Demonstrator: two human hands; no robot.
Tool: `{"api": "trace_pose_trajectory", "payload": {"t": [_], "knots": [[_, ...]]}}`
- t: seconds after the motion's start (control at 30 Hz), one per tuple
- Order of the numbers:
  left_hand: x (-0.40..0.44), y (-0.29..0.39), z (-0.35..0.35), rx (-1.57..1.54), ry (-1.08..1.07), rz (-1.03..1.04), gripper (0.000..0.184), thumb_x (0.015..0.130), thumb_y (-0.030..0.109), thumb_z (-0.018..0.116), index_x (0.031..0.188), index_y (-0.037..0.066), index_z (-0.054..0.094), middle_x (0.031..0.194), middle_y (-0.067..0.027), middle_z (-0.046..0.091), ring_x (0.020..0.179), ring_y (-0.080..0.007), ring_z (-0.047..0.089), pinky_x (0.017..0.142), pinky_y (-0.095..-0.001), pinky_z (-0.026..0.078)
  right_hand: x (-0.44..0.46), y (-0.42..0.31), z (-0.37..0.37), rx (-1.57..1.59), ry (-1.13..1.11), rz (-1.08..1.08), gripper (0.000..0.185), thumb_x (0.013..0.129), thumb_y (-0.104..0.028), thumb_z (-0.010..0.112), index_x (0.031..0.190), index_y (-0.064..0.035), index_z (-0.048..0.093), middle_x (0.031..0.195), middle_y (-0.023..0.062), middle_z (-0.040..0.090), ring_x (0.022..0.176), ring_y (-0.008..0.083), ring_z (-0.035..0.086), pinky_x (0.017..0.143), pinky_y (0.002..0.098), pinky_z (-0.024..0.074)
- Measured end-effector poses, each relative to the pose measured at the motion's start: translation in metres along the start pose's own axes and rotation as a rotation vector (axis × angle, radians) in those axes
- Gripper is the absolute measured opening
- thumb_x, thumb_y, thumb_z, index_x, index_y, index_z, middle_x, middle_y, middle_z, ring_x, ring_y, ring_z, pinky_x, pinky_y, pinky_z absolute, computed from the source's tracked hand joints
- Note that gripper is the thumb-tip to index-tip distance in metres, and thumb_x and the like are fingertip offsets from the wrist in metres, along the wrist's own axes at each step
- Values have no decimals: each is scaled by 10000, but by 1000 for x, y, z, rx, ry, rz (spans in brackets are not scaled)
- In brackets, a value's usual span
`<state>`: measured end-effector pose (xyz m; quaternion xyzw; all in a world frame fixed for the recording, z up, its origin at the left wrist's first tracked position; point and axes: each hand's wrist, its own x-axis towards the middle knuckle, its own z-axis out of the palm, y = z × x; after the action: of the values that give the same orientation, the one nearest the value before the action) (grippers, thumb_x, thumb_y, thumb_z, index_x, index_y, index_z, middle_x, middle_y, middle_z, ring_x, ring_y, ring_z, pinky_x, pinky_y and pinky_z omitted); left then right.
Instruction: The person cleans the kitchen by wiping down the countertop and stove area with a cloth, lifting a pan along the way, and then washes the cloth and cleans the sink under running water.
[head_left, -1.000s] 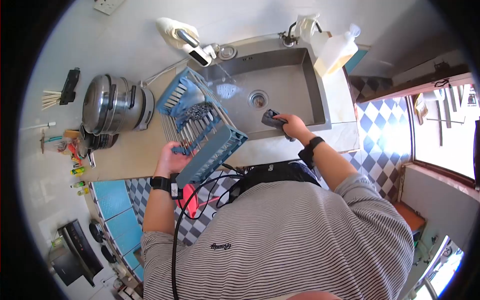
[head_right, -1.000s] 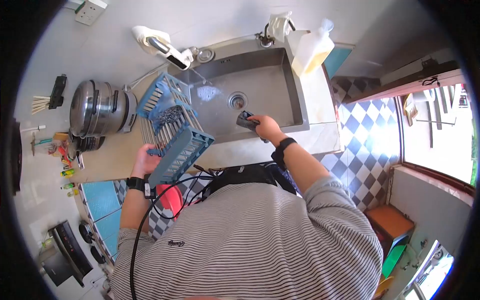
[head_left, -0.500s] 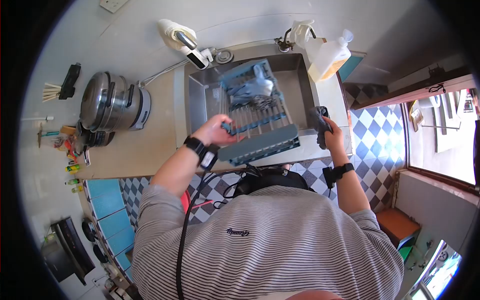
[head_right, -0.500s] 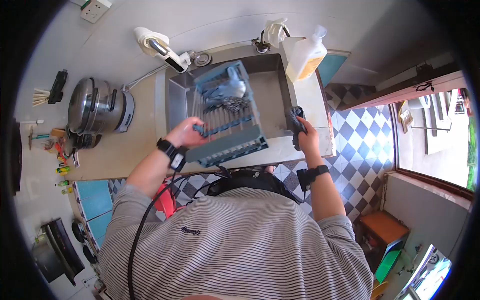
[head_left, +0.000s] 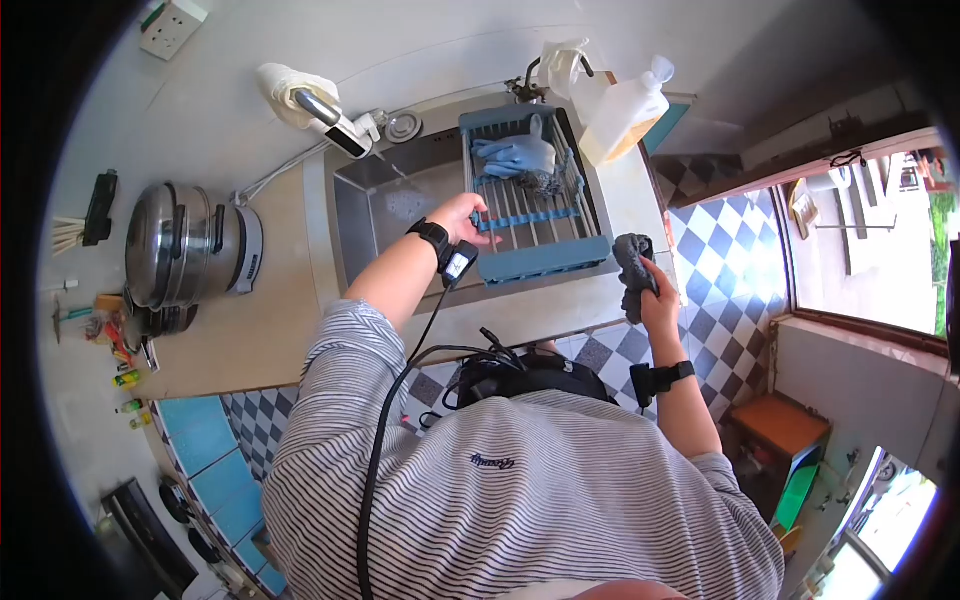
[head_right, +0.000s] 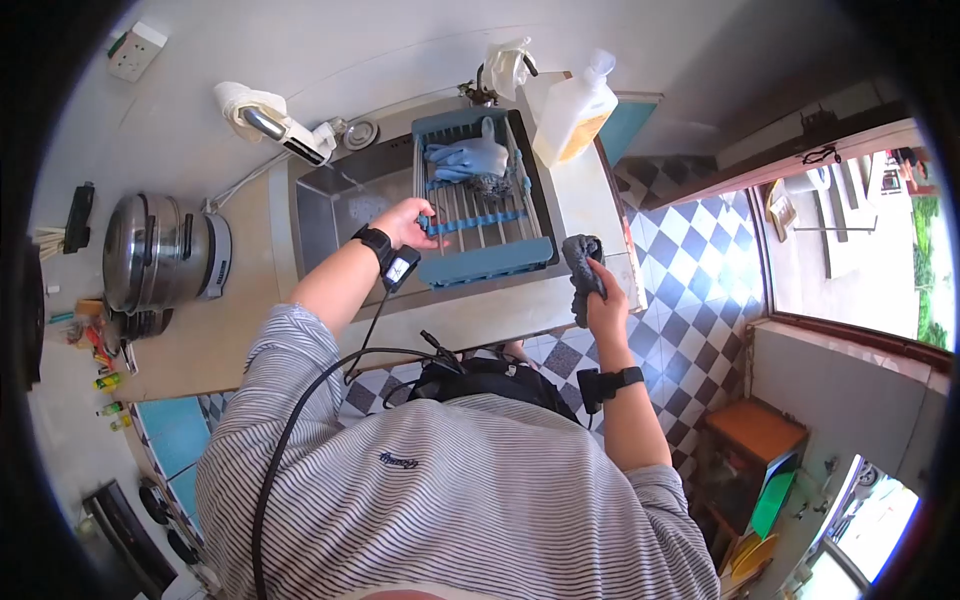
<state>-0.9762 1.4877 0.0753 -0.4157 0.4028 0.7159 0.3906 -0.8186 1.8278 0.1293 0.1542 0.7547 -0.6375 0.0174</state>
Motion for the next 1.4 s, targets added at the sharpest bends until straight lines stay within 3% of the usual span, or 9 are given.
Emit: {"api": "trace_pose_trajectory", "payload": {"t": [0.5, 0.6, 0.83, 0.93, 1.0, 1.03, 1.23, 1.33, 1.4], "knots": [[61, -19, -27, 22, -105, 139, 284, 686, 3, 488, 934, 130, 439, 873, -58, 485, 876, -238, 517, 834, -617, 411, -5, -5, 0, 38, -15, 94, 563, 672, 116, 329, 1162, -48, 552, 909, 98, 642, 756, 126, 594, 680, 240, 478], [62, -21, -29, -19, -116, 119, 182, 686, -21, 472, 832, 81, 433, 885, -79, 380, 800, -250, 448, 815, -637, 415, -1, -1, -1, 7, -41, 107, 560, 673, 114, 331, 1159, -50, 556, 901, 91, 642, 752, 122, 590, 679, 239, 475], [76, -23, -10, -9, -76, 209, 148, 697, 13, 499, 823, 73, 449, 853, -66, 407, 812, -250, 454, 857, -647, 351, -3, 11, 1, -13, -56, 122, 563, 675, 107, 328, 1157, -65, 561, 911, 93, 639, 762, 120, 588, 678, 234, 467], [104, -28, -12, 76, -89, 257, 138, 703, 17, 501, 821, 71, 457, 840, -65, 416, 820, -254, 463, 879, -652, 319, -5, 12, 4, -177, -42, 71, 580, 659, 109, 366, 1159, -104, 567, 949, 90, 635, 831, 177, 583, 754, 267, 461], [116, -32, -12, 57, -54, 249, 129, 706, 16, 498, 820, 63, 459, 843, -65, 419, 845, -256, 462, 902, -654, 288, 2, -1, 12, -649, -21, -282, 587, 662, 106, 397, 1179, -120, 558, 987, 86, 622, 889, 241, 551, 826, 316, 438], [119, -34, -11, 57, -57, 251, 139, 701, 15, 500, 826, 60, 459, 852, -68, 417, 858, -260, 458, 907, -658, 280, 5, -5, 17, -679, -44, -270, 601, 645, 104, 450, 1166, -170, 573, 1020, 77, 596, 930, 304, 502, 853, 353, 418], [117, -38, 0, 242, 57, 193, 291, 688, 77, 523, 968, 13, 480, 1048, -133, 409, 1038, -324, 408, 919, -653, 291, 49, -6, 72, -1121, -191, -628, 352, 709, -88, 553, 1025, -220, 632, 918, 28, 585, 917, 245, 484, 789, 371, 397], [119, -38, 3, 413, 231, 226, 192, 713, 170, 550, 882, 94, 497, 865, -53, 420, 854, -213, 437, 834, -585, 362, 60, 2, 103, -1397, -422, -587, 211, 739, -160, 544, 910, -207, 657, 895, 13, 583, 916, 241, 477, 768, 364, 368], [121, -38, 1, 459, 246, 238, 229, 728, 188, 533, 918, 63, 505, 896, -83, 448, 863, -216, 449, 822, -574, 373, 61, 3, 111, -1449, -474, -571, 149, 755, -173, 533, 815, -175, 668, 901, 16, 587, 928, 243, 474, 765, 360, 357]]}}
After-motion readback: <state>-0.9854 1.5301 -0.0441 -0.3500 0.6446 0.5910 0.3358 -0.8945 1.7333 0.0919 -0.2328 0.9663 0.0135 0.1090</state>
